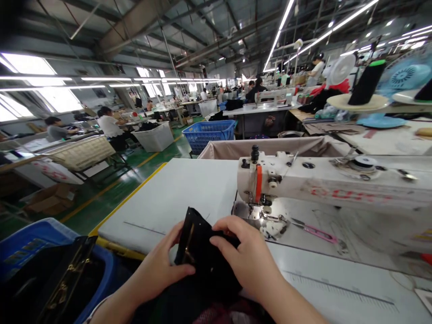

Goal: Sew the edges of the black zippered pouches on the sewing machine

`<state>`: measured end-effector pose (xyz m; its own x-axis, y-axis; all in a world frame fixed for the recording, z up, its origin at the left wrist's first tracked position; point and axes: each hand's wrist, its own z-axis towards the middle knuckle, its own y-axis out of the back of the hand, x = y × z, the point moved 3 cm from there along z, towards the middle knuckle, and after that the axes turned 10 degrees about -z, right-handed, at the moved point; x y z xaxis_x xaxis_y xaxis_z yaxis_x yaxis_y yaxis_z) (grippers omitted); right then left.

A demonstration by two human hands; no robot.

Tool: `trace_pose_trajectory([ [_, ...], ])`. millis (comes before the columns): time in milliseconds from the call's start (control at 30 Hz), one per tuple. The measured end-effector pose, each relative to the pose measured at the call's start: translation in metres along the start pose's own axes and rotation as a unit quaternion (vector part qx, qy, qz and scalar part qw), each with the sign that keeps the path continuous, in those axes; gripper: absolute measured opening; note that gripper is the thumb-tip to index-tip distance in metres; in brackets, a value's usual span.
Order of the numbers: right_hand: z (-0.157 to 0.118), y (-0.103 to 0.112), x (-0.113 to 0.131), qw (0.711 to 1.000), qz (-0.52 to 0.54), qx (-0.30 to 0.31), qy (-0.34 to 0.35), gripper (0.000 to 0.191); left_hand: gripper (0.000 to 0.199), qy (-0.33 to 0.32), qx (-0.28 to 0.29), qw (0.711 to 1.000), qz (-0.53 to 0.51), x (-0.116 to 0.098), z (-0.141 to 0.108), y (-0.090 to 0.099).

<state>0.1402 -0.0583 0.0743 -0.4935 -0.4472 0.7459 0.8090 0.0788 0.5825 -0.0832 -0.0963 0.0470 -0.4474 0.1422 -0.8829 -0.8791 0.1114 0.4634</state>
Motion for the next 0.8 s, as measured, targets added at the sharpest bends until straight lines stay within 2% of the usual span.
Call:
trace_pose_trajectory([
  [67,-0.009,0.001,0.004,0.999,0.007,-0.003,0.035,0.015,0.1,-0.011,-0.046,0.999,0.013,-0.001,0.003,-0.015],
  [133,-0.016,0.004,0.009,0.998,0.005,0.005,0.065,0.019,0.091,-0.012,-0.079,0.997,0.016,-0.004,0.006,-0.027],
  [200,-0.019,0.009,0.014,0.997,0.002,0.027,0.072,0.018,0.081,-0.027,-0.082,0.996,0.013,-0.01,0.008,-0.035],
  [300,-0.02,0.015,0.017,0.996,0.005,0.083,0.034,0.012,0.076,-0.056,-0.05,0.997,0.022,-0.02,0.007,-0.041],
  [400,-0.019,0.018,0.01,0.993,0.021,0.118,-0.006,0.027,0.074,-0.065,-0.026,0.997,0.013,-0.026,0.002,-0.041],
  [467,-0.019,0.018,0.002,0.994,0.024,0.108,-0.014,0.021,0.066,-0.056,-0.034,0.998,-0.026,-0.026,-0.001,-0.037],
  [533,-0.019,0.019,-0.009,0.994,0.02,0.104,-0.009,0.015,0.052,-0.025,-0.046,0.994,-0.092,-0.024,-0.002,-0.033],
  [633,-0.019,0.025,-0.019,0.993,-0.017,0.115,0.02,0.03,0.036,0.031,-0.049,0.976,-0.212,-0.022,0.0,-0.028],
  [700,-0.019,0.034,-0.019,0.992,-0.057,0.11,0.04,0.037,0.03,0.05,-0.042,0.964,-0.256,-0.025,0.003,-0.027],
  [800,-0.019,0.044,-0.008,0.99,-0.061,0.119,0.034,0.035,0.021,0.062,-0.038,0.969,-0.235,-0.033,0.004,-0.028],
])
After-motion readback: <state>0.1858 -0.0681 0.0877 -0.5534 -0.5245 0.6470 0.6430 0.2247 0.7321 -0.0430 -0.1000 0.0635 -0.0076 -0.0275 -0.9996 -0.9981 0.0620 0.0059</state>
